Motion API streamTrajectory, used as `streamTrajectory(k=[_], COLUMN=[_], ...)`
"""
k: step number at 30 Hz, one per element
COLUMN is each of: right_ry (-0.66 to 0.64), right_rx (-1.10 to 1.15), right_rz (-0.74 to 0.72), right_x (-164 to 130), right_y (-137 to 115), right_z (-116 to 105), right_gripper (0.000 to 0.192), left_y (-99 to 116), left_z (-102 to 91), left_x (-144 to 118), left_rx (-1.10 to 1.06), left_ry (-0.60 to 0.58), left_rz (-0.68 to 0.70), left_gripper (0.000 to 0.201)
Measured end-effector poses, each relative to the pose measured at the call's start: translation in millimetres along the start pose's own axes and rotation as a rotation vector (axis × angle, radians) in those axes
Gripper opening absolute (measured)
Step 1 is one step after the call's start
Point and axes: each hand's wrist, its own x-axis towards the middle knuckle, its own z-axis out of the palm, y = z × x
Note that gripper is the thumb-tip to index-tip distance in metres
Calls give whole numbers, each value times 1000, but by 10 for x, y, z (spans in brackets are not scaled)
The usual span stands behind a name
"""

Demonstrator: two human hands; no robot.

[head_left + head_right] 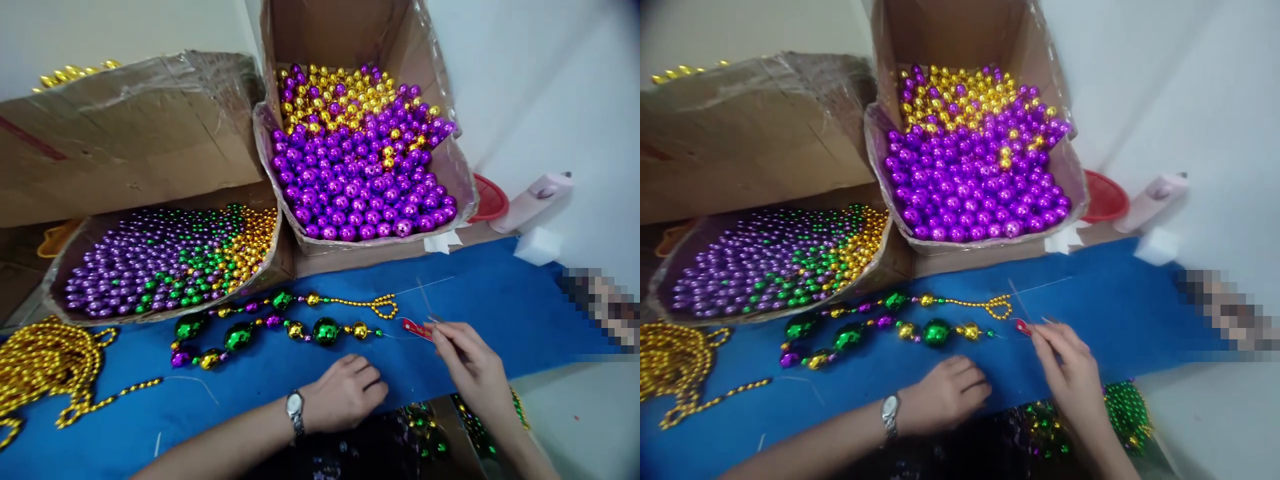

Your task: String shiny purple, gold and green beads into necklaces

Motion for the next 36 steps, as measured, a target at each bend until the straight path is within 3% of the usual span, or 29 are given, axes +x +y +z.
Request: streamTrajectory(k=[3,9,12,17,22,25,28,31,36], right_ry=[-70,-164,-184,-280,-435,-486,-491,-506,-507], right_rx=[-52,204,197,-132,-468,-579,-662,-722,-729], right_rz=[-30,155,206,7,-89,-67,-66,-72,-70], right_x=[-82,-274,-297,-314,-483,-575,-620,-638,-657], right_y=[38,-13,-75,-13,153,209,246,250,203], right_z=[-50,-179,-239,-271,-250,-256,-277,-299,-306], right_gripper=[21,22,25,24,28,30,32,33,27], left_y=[8,60,45,33,42,-56,-201,-291,-305], left_z=[27,54,154,322,282,206,124,52,24], left_x=[29,292,394,333,97,12,46,154,259], left_rx=[-33,-88,-117,-76,-8,-8,31,64,101], left_ry=[10,65,46,38,62,141,196,114,-1], left_rz=[-55,-203,-161,-35,8,-41,-191,-266,-229], left_gripper=[22,44,41,30,33,32,32,38,28])
